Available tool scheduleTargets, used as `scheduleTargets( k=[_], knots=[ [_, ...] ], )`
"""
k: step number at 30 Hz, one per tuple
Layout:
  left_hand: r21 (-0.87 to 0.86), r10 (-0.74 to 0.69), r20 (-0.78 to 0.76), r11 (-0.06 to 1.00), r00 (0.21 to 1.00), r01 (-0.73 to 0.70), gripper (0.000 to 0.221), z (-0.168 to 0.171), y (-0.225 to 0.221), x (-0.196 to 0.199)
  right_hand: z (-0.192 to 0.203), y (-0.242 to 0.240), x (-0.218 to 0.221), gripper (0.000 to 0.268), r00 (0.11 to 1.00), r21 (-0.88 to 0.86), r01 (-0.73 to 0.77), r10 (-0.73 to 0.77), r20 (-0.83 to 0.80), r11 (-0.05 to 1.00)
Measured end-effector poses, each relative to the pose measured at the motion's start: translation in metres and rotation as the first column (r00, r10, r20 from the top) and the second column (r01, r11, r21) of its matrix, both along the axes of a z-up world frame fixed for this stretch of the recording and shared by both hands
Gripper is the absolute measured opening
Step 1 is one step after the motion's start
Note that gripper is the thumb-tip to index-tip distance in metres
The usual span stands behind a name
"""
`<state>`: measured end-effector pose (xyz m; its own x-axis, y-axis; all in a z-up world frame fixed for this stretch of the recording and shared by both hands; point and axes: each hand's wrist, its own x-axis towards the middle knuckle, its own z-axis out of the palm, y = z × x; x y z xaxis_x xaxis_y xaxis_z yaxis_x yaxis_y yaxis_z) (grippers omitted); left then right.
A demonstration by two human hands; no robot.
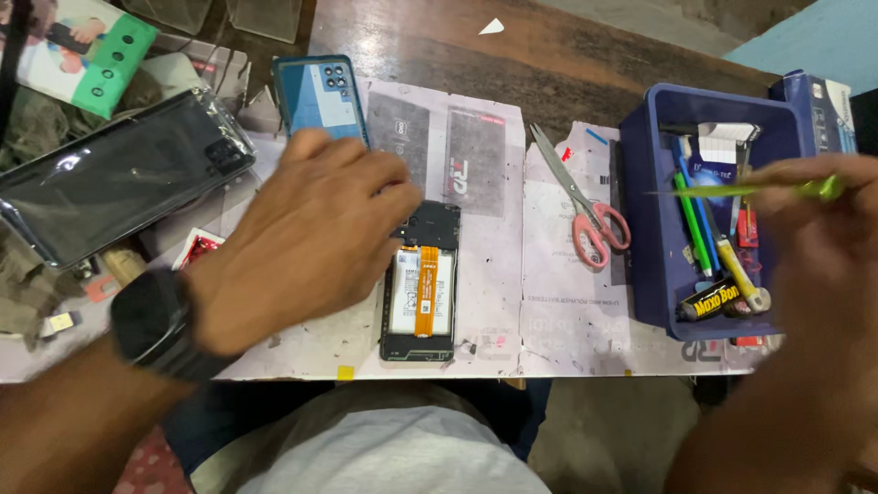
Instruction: The person works on a disassembled smartphone at a cluttered workbench. They cut a small adhesive strip from a package using scissors, then use a green screwdriver to remove screws from the phone's internal frame. The person also applies a liquid from a spray bottle onto the phone's internal components.
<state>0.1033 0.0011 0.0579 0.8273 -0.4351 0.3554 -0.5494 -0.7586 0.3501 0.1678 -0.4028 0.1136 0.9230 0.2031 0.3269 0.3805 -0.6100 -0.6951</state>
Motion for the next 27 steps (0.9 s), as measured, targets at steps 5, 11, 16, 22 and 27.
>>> scheduleTargets(
  k=[5, 11, 16, 22, 27],
  knots=[
    [0.031, -0.083, -0.007, 0.996, 0.997, 0.083, 0.026, -0.016, -0.011, 0.025, -0.049, 0.114, -0.040, 0.018, 0.905, 0.464, -0.377, 0.426, 0.000, 0.802],
    [0.015, -0.077, -0.102, 0.997, 0.992, 0.079, 0.016, -0.036, -0.009, 0.028, -0.097, 0.138, -0.037, 0.036, 0.874, 0.136, -0.483, 0.467, 0.133, 0.865],
    [-0.055, -0.128, -0.134, 0.991, 0.983, 0.121, 0.019, -0.043, -0.001, 0.035, -0.119, 0.138, -0.035, 0.043, 0.893, 0.240, -0.450, 0.425, 0.150, 0.861],
    [-0.087, -0.138, -0.109, 0.988, 0.985, 0.128, 0.017, -0.045, 0.000, 0.035, -0.128, 0.137, -0.034, 0.044, 0.889, 0.230, -0.455, 0.420, 0.184, 0.861],
    [-0.064, -0.127, -0.118, 0.991, 0.985, 0.120, 0.011, -0.043, -0.001, 0.034, -0.130, 0.137, -0.032, 0.045, 0.877, 0.223, -0.479, 0.457, 0.146, 0.849]
  ],
)
